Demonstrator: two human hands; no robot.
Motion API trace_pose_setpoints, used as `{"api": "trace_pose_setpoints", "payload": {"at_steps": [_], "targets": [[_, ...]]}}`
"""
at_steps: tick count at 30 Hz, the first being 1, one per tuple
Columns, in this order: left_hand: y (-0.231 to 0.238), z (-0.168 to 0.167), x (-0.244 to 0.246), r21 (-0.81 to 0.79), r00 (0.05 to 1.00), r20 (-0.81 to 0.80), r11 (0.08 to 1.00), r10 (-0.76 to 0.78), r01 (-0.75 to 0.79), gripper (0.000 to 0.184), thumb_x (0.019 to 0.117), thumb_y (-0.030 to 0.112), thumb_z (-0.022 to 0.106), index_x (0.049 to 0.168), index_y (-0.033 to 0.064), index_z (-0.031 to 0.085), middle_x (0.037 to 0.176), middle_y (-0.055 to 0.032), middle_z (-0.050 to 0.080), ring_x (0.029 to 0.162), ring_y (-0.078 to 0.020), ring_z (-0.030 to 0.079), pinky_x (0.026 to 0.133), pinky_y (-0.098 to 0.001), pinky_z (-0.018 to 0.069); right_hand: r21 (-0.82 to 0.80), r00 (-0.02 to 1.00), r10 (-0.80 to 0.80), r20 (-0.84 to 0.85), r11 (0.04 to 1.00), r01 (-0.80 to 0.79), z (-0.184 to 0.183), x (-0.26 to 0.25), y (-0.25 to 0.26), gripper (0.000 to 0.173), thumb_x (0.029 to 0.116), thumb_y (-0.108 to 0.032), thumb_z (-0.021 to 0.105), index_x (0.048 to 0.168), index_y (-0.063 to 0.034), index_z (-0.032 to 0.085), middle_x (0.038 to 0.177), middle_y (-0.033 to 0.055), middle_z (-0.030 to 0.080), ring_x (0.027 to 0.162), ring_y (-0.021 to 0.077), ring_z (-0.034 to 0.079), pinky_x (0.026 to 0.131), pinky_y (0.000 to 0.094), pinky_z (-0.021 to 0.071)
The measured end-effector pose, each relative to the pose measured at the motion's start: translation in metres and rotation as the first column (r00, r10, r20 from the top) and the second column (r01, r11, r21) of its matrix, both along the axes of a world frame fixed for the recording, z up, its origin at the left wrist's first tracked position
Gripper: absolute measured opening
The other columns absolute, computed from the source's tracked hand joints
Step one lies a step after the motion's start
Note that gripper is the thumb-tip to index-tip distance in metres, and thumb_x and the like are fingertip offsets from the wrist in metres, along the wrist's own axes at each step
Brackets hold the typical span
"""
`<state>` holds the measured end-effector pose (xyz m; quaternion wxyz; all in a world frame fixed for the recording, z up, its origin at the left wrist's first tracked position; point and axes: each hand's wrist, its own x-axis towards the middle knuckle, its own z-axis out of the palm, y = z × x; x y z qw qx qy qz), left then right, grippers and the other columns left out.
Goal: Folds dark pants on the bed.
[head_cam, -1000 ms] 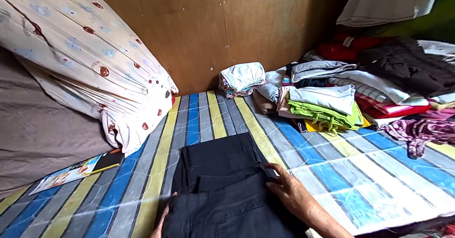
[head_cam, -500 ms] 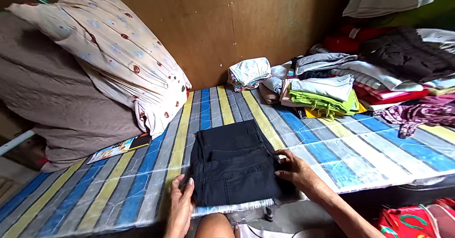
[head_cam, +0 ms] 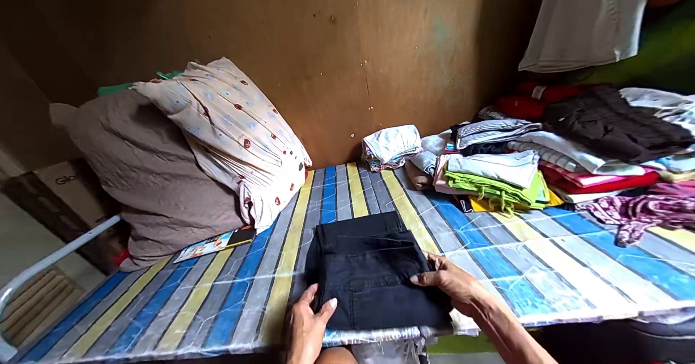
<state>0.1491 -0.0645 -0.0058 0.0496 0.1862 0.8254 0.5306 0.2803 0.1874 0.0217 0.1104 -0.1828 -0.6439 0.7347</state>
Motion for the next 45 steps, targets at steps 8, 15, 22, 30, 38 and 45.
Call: {"api": "trace_pose_setpoints", "payload": {"at_steps": [8, 15, 22, 30, 38, 45], "targets": [[-0.010, -0.006, 0.018, 0.329, 0.997, -0.058, 0.942, -0.048, 0.064, 0.074, 0.0797, 0.004, 0.074, 0.142, -0.0178, 0.041, 0.132, -0.0286, 0.060, 0.121, -0.0221, 0.060, 0.105, -0.0328, 0.0471, 0.057, 0.911, 0.324, -0.255, 0.946, -0.320, -0.008, 0.023, 0.014, 0.042, 0.0750, 0.005, 0.071, 0.108, -0.0199, 0.067, 0.098, -0.0114, 0.077, 0.091, 0.0022, 0.073, 0.084, 0.0263, 0.0617], [-0.031, -0.023, 0.041, 0.468, 0.985, -0.142, 0.870, -0.097, 0.153, 0.089, 0.0684, -0.009, 0.077, 0.142, -0.0238, 0.029, 0.130, -0.0233, 0.058, 0.115, -0.0068, 0.062, 0.096, -0.0224, 0.0528, 0.350, 0.608, 0.788, -0.090, 0.597, -0.722, -0.014, 0.030, 0.029, 0.015, 0.0837, -0.014, 0.076, 0.096, -0.0190, 0.068, 0.119, -0.0103, 0.073, 0.107, -0.0002, 0.066, 0.087, 0.0211, 0.0545], [-0.037, -0.034, 0.068, 0.429, 0.921, -0.389, 0.891, 0.031, 0.151, 0.070, 0.0793, -0.001, 0.075, 0.127, -0.0354, 0.036, 0.126, -0.0326, 0.061, 0.119, -0.0007, 0.059, 0.105, -0.0168, 0.0439, 0.458, 0.582, 0.808, 0.094, 0.484, -0.746, -0.011, 0.038, 0.020, 0.017, 0.0754, 0.007, 0.061, 0.090, 0.0002, 0.069, 0.111, 0.0055, 0.072, 0.101, 0.0063, 0.065, 0.088, 0.0274, 0.0514], [-0.041, -0.050, 0.067, 0.486, 0.870, -0.492, 0.839, 0.031, 0.244, 0.054, 0.0884, 0.009, 0.076, 0.131, -0.0096, 0.048, 0.133, -0.0018, 0.065, 0.128, 0.0066, 0.053, 0.112, -0.0188, 0.0418, 0.466, 0.569, 0.815, 0.105, 0.465, -0.753, -0.011, 0.037, 0.019, 0.017, 0.0760, 0.008, 0.060, 0.089, 0.0030, 0.069, 0.108, 0.0081, 0.072, 0.099, 0.0065, 0.064, 0.087, 0.0270, 0.0497], [-0.037, -0.052, 0.068, 0.516, 0.864, -0.498, 0.825, 0.071, 0.229, 0.048, 0.0932, 0.009, 0.070, 0.132, -0.0079, 0.047, 0.132, 0.0018, 0.065, 0.127, 0.0076, 0.053, 0.111, -0.0184, 0.0431, 0.628, 0.641, 0.622, 0.449, 0.291, -0.722, 0.016, 0.052, 0.014, 0.059, 0.0728, 0.016, 0.071, 0.128, -0.0034, 0.068, 0.144, 0.0212, 0.058, 0.136, 0.0419, 0.051, 0.106, 0.0657, 0.0382], [-0.037, -0.065, 0.054, 0.476, 0.819, -0.572, 0.795, -0.046, 0.377, 0.041, 0.0988, 0.016, 0.066, 0.135, 0.0330, 0.058, 0.139, 0.0131, 0.064, 0.132, -0.0041, 0.056, 0.115, -0.0288, 0.0441, 0.626, 0.716, 0.306, 0.627, 0.349, -0.697, 0.022, 0.054, -0.002, 0.063, 0.0806, 0.003, 0.081, 0.140, -0.0045, 0.060, 0.158, 0.0310, 0.036, 0.150, 0.0484, 0.029, 0.118, 0.0620, 0.0297]]}}
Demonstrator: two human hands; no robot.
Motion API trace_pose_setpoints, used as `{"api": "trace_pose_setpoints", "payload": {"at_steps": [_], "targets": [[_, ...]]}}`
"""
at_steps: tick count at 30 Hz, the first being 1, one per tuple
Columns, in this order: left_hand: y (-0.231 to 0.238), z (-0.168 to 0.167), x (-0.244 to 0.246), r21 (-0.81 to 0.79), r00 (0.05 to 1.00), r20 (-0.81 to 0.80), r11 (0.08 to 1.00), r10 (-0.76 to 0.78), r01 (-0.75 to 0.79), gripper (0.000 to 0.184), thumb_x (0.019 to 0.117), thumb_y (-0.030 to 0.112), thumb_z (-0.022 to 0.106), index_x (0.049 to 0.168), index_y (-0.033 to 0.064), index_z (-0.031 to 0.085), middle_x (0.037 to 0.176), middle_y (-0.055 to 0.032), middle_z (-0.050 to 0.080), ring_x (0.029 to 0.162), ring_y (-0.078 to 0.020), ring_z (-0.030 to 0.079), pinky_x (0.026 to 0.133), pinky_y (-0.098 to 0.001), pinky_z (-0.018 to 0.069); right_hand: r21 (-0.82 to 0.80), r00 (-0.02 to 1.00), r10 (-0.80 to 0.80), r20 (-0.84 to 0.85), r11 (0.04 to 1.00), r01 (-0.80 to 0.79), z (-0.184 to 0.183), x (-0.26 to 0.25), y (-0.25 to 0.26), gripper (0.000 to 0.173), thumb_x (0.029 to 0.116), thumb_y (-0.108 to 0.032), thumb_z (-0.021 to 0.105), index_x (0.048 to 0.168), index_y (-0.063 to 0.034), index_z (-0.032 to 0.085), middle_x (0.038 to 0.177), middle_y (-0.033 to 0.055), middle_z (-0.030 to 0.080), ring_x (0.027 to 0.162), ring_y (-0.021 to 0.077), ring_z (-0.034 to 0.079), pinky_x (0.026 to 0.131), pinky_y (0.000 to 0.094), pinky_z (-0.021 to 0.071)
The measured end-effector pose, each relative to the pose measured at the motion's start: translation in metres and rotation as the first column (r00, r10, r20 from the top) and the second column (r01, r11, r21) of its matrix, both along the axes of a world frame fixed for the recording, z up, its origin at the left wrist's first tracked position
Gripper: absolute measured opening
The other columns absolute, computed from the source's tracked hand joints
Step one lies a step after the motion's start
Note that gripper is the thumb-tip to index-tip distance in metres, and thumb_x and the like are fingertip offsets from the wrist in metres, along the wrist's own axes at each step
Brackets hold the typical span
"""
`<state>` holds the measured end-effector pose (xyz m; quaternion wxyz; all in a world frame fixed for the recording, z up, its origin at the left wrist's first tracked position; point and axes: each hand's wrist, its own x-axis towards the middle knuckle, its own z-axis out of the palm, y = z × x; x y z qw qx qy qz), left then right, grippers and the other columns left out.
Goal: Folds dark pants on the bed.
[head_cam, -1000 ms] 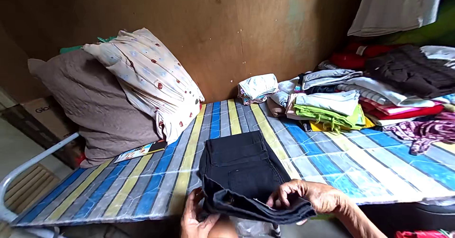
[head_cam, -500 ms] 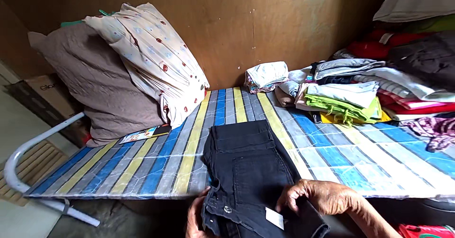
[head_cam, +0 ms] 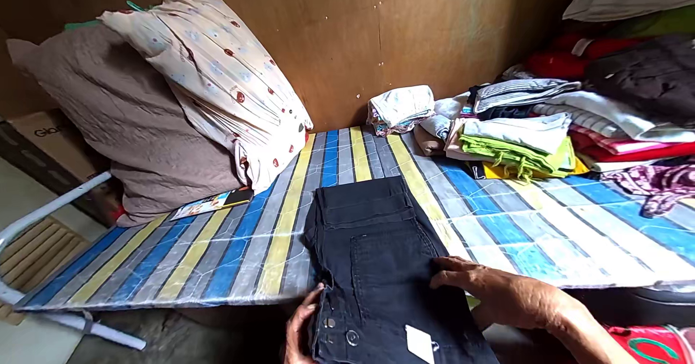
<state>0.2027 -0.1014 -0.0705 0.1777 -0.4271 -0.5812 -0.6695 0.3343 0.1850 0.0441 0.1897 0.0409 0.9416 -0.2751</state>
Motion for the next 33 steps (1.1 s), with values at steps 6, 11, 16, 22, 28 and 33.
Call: {"api": "trace_pose_setpoints", "payload": {"at_steps": [6, 11, 16, 22, 28, 33], "targets": [[-0.002, -0.005, -0.002, -0.102, 0.987, -0.096, 0.986, 0.125, -0.135, 0.024, 0.1038, 0.022, 0.058, 0.126, 0.0271, 0.063, 0.146, 0.0120, 0.056, 0.140, -0.0017, 0.045, 0.119, -0.0275, 0.0377, 0.002, 1.000, 0.000, -0.003, 1.000, 0.000, -0.004, 0.007, 0.003, 0.051, 0.0859, -0.004, 0.079, 0.135, -0.0099, 0.066, 0.162, 0.0293, 0.032, 0.151, 0.0468, 0.028, 0.116, 0.0630, 0.0301], [-0.012, -0.004, 0.003, -0.192, 0.983, -0.124, 0.969, 0.135, -0.158, 0.030, 0.1043, 0.017, 0.056, 0.132, 0.0099, 0.062, 0.144, -0.0013, 0.058, 0.141, -0.0006, 0.043, 0.119, -0.0239, 0.0340, 0.013, 0.973, 0.100, -0.208, 0.995, -0.100, 0.000, 0.013, -0.003, 0.033, 0.0921, 0.012, 0.058, 0.118, -0.0013, 0.073, 0.143, 0.0268, 0.057, 0.141, 0.0478, 0.045, 0.107, 0.0697, 0.0353], [-0.013, -0.007, 0.007, -0.182, 0.993, -0.035, 0.976, 0.114, -0.118, 0.037, 0.1039, 0.017, 0.056, 0.135, -0.0031, 0.058, 0.145, -0.0115, 0.058, 0.141, -0.0026, 0.043, 0.120, -0.0238, 0.0319, -0.133, 0.592, 0.009, -0.806, 0.972, -0.196, -0.026, -0.006, -0.105, 0.038, 0.1011, -0.029, 0.060, 0.117, 0.0027, 0.072, 0.128, 0.0206, 0.070, 0.122, 0.0343, 0.067, 0.098, 0.0519, 0.0544], [-0.014, -0.002, 0.012, -0.217, 0.992, -0.006, 0.968, 0.128, -0.127, 0.041, 0.1036, 0.017, 0.055, 0.135, -0.0099, 0.055, 0.144, -0.0188, 0.057, 0.142, -0.0050, 0.043, 0.120, -0.0234, 0.0311, 0.046, 0.618, 0.137, -0.774, 0.986, -0.161, -0.041, -0.017, -0.148, 0.036, 0.0915, -0.021, 0.069, 0.122, -0.0021, 0.072, 0.120, 0.0220, 0.072, 0.107, 0.0413, 0.071, 0.079, 0.0533, 0.0583], [-0.011, -0.006, 0.008, -0.197, 0.994, -0.038, 0.974, 0.106, -0.112, 0.040, 0.1047, 0.019, 0.055, 0.140, 0.0001, 0.056, 0.147, -0.0106, 0.057, 0.143, -0.0038, 0.042, 0.121, -0.0245, 0.0312, 0.298, 0.564, 0.231, -0.793, 0.954, 0.029, -0.043, -0.015, -0.155, 0.031, 0.0931, -0.005, 0.060, 0.120, -0.0122, 0.076, 0.109, 0.0172, 0.076, 0.090, 0.0335, 0.075, 0.062, 0.0410, 0.0574], [-0.010, -0.001, 0.013, -0.209, 0.992, -0.001, 0.970, 0.124, -0.122, 0.043, 0.1040, 0.020, 0.056, 0.133, -0.0116, 0.056, 0.143, -0.0191, 0.057, 0.140, -0.0030, 0.044, 0.118, -0.0220, 0.0327, 0.384, 0.397, 0.306, -0.866, 0.914, 0.133, -0.043, -0.019, -0.143, 0.023, 0.0954, -0.009, 0.057, 0.102, -0.0143, 0.079, 0.103, 0.0153, 0.075, 0.079, 0.0262, 0.071, 0.058, 0.0329, 0.0544]]}}
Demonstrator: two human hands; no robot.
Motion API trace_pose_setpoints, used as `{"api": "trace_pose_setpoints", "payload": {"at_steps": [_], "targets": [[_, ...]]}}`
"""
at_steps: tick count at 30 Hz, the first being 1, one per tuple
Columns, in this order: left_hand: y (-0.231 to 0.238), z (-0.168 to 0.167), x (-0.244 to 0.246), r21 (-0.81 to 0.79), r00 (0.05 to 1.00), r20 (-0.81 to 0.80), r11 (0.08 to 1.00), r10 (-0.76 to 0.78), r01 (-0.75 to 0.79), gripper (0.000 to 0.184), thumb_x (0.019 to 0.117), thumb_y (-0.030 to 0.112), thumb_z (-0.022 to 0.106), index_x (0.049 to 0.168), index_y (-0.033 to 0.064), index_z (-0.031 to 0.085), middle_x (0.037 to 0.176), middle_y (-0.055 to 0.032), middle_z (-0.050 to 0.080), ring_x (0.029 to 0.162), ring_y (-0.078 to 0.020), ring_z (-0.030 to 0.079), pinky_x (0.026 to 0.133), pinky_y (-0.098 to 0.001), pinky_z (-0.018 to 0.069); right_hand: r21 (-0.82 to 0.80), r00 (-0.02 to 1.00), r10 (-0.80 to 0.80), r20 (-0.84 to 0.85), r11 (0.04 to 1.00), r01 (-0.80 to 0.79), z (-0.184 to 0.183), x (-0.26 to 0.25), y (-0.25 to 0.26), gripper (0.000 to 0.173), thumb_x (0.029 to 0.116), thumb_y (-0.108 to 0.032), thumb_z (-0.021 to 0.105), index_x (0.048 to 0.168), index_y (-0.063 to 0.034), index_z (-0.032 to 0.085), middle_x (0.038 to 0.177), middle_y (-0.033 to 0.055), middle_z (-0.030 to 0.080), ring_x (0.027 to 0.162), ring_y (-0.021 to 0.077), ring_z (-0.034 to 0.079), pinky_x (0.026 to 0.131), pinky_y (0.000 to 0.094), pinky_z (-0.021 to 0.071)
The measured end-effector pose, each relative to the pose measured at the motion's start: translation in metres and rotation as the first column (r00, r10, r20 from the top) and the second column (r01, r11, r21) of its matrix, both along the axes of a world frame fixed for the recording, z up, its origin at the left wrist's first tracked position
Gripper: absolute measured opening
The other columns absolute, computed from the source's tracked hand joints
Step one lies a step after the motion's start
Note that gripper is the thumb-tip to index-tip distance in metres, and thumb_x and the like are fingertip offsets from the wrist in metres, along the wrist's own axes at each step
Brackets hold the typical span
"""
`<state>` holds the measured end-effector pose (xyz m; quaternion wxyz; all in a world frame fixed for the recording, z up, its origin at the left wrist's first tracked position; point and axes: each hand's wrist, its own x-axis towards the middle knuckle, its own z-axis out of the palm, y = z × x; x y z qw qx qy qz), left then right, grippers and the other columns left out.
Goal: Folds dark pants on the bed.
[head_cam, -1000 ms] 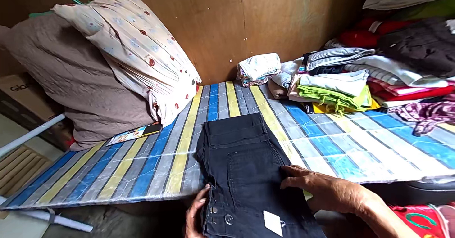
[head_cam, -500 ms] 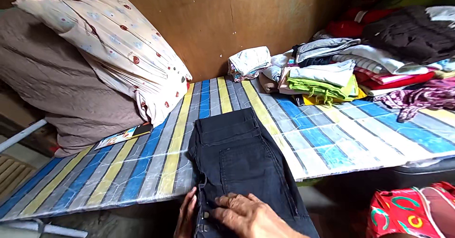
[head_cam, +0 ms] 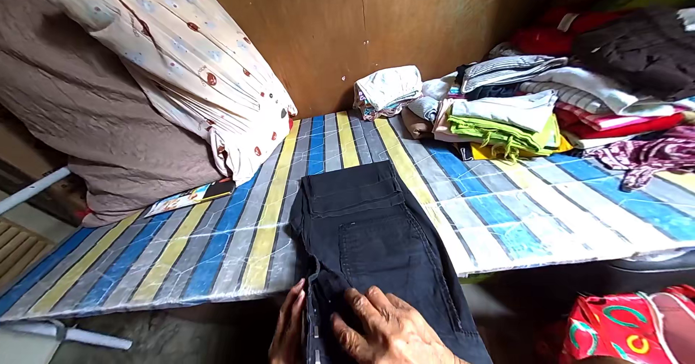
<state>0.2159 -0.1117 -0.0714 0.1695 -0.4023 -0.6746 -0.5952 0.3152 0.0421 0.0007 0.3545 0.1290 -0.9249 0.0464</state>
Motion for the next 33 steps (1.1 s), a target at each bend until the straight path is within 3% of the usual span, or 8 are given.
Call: {"api": "trace_pose_setpoints", "payload": {"at_steps": [7, 11, 16, 20, 23, 26, 29, 33], "targets": [[-0.001, 0.002, 0.001, -0.037, 0.999, -0.033, 0.998, 0.043, -0.044, 0.042, 0.1050, 0.019, 0.052, 0.129, -0.0144, 0.058, 0.140, -0.0236, 0.059, 0.139, -0.0058, 0.048, 0.117, -0.0217, 0.0340, -0.005, 1.000, 0.030, 0.008, 1.000, -0.030, 0.003, 0.001, -0.010, 0.023, 0.0962, -0.007, 0.056, 0.097, -0.0104, 0.078, 0.099, 0.0132, 0.075, 0.082, 0.0249, 0.072, 0.062, 0.0337, 0.0539], [-0.006, -0.006, -0.010, -0.041, 0.994, -0.102, 0.999, -0.035, 0.031, 0.034, 0.1099, 0.021, 0.044, 0.139, 0.0129, 0.061, 0.150, -0.0022, 0.056, 0.144, -0.0039, 0.043, 0.120, -0.0266, 0.0337, -0.059, 0.988, 0.123, 0.090, 0.991, -0.118, -0.002, 0.005, -0.017, 0.019, 0.0937, -0.004, 0.058, 0.091, -0.0076, 0.077, 0.098, 0.0172, 0.074, 0.084, 0.0285, 0.072, 0.065, 0.0364, 0.0546], [-0.006, -0.008, -0.013, -0.053, 0.983, -0.101, 0.987, -0.156, 0.151, 0.033, 0.1109, 0.023, 0.042, 0.135, 0.0207, 0.065, 0.148, 0.0058, 0.058, 0.145, -0.0065, 0.043, 0.123, -0.0307, 0.0327, -0.189, 0.958, 0.285, 0.035, 0.943, -0.274, -0.016, 0.002, -0.019, 0.016, 0.0914, 0.000, 0.060, 0.088, -0.0016, 0.076, 0.095, 0.0225, 0.073, 0.086, 0.0332, 0.072, 0.076, 0.0348, 0.0585], [-0.006, -0.003, -0.009, -0.070, 0.968, -0.061, 0.969, -0.242, 0.238, 0.043, 0.1121, 0.030, 0.036, 0.135, 0.0078, 0.065, 0.139, -0.0034, 0.066, 0.142, -0.0080, 0.048, 0.121, -0.0296, 0.0345, -0.190, 0.927, 0.369, 0.067, 0.917, -0.352, -0.016, 0.003, -0.013, 0.016, 0.0930, -0.001, 0.060, 0.091, -0.0012, 0.076, 0.094, 0.0229, 0.072, 0.088, 0.0346, 0.072, 0.080, 0.0371, 0.0570], [-0.009, 0.003, -0.011, -0.198, 0.953, -0.075, 0.941, -0.294, 0.275, 0.065, 0.1108, 0.047, 0.025, 0.129, 0.0005, 0.067, 0.136, -0.0121, 0.067, 0.144, -0.0145, 0.047, 0.122, -0.0313, 0.0310, -0.367, 0.836, 0.488, 0.251, 0.847, -0.384, -0.003, 0.016, -0.001, 0.019, 0.0932, -0.008, 0.062, 0.100, 0.0032, 0.076, 0.097, 0.0269, 0.072, 0.095, 0.0418, 0.071, 0.086, 0.0485, 0.0567], [-0.009, 0.011, -0.008, -0.317, 0.952, -0.102, 0.917, -0.288, 0.244, 0.071, 0.1085, 0.053, 0.029, 0.123, -0.0023, 0.071, 0.130, -0.0213, 0.068, 0.141, -0.0289, 0.050, 0.121, -0.0388, 0.0307, -0.502, 0.740, 0.585, 0.332, 0.774, -0.387, 0.007, 0.020, 0.020, 0.022, 0.0948, -0.014, 0.063, 0.102, 0.0025, 0.076, 0.098, 0.0257, 0.071, 0.088, 0.0393, 0.072, 0.073, 0.0519, 0.0573], [-0.012, 0.019, -0.003, -0.416, 0.958, -0.133, 0.892, -0.253, 0.178, 0.064, 0.1090, 0.048, 0.031, 0.120, 0.0016, 0.074, 0.128, -0.0223, 0.068, 0.138, -0.0366, 0.051, 0.119, -0.0442, 0.0336, -0.438, 0.789, 0.568, 0.234, 0.786, -0.436, 0.006, 0.016, 0.048, 0.021, 0.0989, -0.016, 0.060, 0.094, -0.0033, 0.076, 0.100, 0.0159, 0.077, 0.090, 0.0272, 0.076, 0.074, 0.0406, 0.0606], [-0.017, 0.037, 0.000, -0.542, 0.962, -0.139, 0.831, -0.237, 0.126, 0.041, 0.1058, 0.030, 0.044, 0.115, 0.0083, 0.078, 0.127, -0.0216, 0.069, 0.135, -0.0440, 0.051, 0.111, -0.0559, 0.0394, -0.179, 0.922, 0.376, 0.097, 0.917, -0.355, -0.005, 0.011, 0.069, 0.021, 0.0988, -0.017, 0.056, 0.110, -0.0124, 0.074, 0.115, 0.0112, 0.075, 0.101, 0.0240, 0.073, 0.082, 0.0381, 0.0573]]}}
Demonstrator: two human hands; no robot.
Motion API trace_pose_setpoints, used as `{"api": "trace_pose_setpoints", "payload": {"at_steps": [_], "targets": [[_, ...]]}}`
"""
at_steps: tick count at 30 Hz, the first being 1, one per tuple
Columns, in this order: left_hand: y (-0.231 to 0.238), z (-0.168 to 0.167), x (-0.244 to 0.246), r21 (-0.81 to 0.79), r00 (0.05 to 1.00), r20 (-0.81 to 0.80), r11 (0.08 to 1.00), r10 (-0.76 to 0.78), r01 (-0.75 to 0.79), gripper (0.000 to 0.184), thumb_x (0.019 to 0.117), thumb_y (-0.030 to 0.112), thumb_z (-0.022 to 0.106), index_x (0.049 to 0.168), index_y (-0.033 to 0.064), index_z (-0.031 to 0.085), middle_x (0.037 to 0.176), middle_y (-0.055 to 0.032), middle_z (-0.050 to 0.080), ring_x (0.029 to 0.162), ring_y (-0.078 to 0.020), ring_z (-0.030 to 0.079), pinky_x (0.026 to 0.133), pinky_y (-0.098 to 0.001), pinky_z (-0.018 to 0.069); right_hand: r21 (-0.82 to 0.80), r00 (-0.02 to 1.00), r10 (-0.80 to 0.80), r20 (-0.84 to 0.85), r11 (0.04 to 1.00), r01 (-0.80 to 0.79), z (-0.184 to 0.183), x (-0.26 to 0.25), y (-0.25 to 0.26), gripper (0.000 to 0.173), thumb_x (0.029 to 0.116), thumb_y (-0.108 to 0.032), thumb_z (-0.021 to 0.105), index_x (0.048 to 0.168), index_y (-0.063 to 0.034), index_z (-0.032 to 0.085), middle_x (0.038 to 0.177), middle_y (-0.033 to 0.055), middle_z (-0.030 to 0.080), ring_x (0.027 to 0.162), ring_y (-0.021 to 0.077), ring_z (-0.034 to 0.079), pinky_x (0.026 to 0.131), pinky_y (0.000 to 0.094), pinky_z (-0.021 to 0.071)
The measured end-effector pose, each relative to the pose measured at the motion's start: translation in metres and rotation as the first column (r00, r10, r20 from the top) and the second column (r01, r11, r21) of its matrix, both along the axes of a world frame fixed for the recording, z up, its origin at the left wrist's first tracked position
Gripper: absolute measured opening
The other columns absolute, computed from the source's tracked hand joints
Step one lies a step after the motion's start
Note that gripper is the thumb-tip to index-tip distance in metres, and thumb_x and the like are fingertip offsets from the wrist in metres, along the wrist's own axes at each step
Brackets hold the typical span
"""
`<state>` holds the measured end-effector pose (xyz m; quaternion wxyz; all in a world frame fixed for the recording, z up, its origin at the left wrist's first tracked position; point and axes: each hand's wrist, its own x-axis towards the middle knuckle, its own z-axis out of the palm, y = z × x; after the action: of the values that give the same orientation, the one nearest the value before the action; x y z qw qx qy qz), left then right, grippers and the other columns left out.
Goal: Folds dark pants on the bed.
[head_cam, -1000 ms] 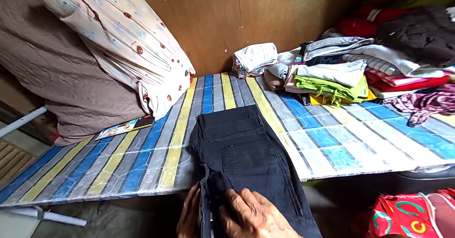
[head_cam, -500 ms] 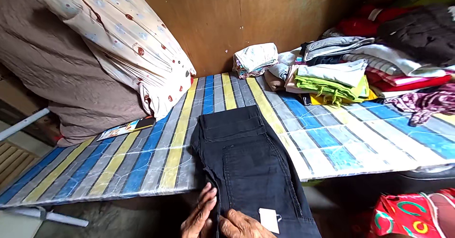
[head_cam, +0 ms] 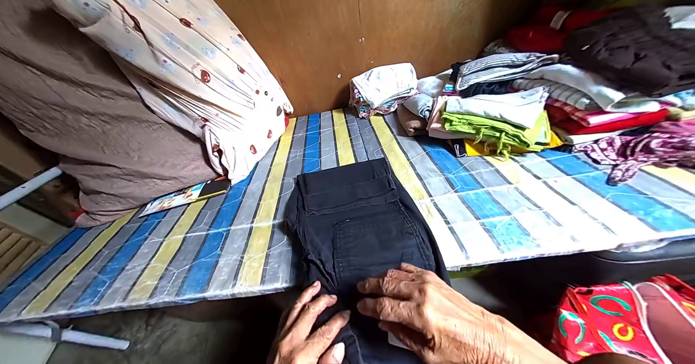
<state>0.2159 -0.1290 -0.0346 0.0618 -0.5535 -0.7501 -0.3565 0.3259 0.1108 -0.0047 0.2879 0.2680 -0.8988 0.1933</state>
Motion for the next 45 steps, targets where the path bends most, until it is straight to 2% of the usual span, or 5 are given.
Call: {"api": "trace_pose_setpoints", "payload": {"at_steps": [14, 18, 23, 37, 45], "targets": [[-0.030, 0.016, -0.050, -0.252, 0.925, 0.076, 0.890, -0.373, 0.380, 0.046, 0.0974, 0.035, 0.051, 0.130, 0.0055, 0.065, 0.147, -0.0257, 0.054, 0.145, -0.0482, 0.038, 0.112, -0.0615, 0.0361, 0.209, 0.971, -0.163, 0.174, 0.970, 0.126, -0.006, 0.011, 0.005, 0.030, 0.0842, 0.003, 0.069, 0.107, -0.0166, 0.077, 0.104, 0.0117, 0.075, 0.097, 0.0345, 0.072, 0.073, 0.0525, 0.0580], [-0.023, 0.020, -0.051, -0.287, 0.940, 0.001, 0.900, -0.342, 0.328, 0.060, 0.0782, 0.033, 0.076, 0.131, 0.0086, 0.065, 0.142, -0.0219, 0.059, 0.139, -0.0477, 0.046, 0.100, -0.0679, 0.0407, 0.382, 0.709, -0.514, 0.483, 0.852, 0.358, 0.010, 0.024, 0.062, 0.081, 0.0737, 0.013, 0.072, 0.145, -0.0225, 0.059, 0.148, 0.0246, 0.054, 0.138, 0.0522, 0.046, 0.095, 0.0705, 0.0431], [-0.005, -0.006, -0.059, -0.051, 0.941, -0.276, 0.981, -0.196, 0.190, 0.034, 0.0985, 0.037, 0.051, 0.119, 0.0152, 0.067, 0.122, -0.0081, 0.072, 0.124, -0.0242, 0.060, 0.100, -0.0460, 0.0377, 0.336, 0.892, -0.418, 0.174, 0.876, 0.345, -0.041, 0.034, 0.069, 0.108, 0.0465, -0.028, 0.099, 0.146, -0.0213, 0.057, 0.154, 0.0208, 0.050, 0.142, 0.0475, 0.045, 0.098, 0.0779, 0.0403], [0.022, -0.012, -0.061, 0.283, 0.982, 0.162, 0.949, 0.098, -0.142, 0.043, 0.1038, 0.026, 0.055, 0.107, -0.0155, 0.066, 0.099, -0.0178, 0.073, 0.102, -0.0020, 0.068, 0.096, -0.0201, 0.0515, -0.422, 0.973, -0.176, 0.151, 0.878, 0.225, -0.037, 0.018, 0.052, 0.037, 0.0997, -0.029, 0.052, 0.090, 0.0009, 0.071, 0.087, 0.0116, 0.073, 0.090, 0.0163, 0.070, 0.083, 0.0303, 0.0534], [0.076, 0.018, -0.088, -0.177, 0.655, 0.601, 0.875, 0.459, -0.451, 0.042, 0.1061, 0.019, 0.050, 0.136, -0.0100, 0.055, 0.133, -0.0287, 0.060, 0.128, -0.0330, 0.056, 0.111, -0.0477, 0.0408, -0.342, 0.449, -0.314, 0.837, 0.340, 0.876, 0.009, -0.038, 0.053, 0.052, 0.0966, -0.008, 0.067, 0.145, -0.0038, 0.048, 0.110, 0.0249, 0.068, 0.101, 0.0357, 0.068, 0.093, 0.0523, 0.0520]]}}
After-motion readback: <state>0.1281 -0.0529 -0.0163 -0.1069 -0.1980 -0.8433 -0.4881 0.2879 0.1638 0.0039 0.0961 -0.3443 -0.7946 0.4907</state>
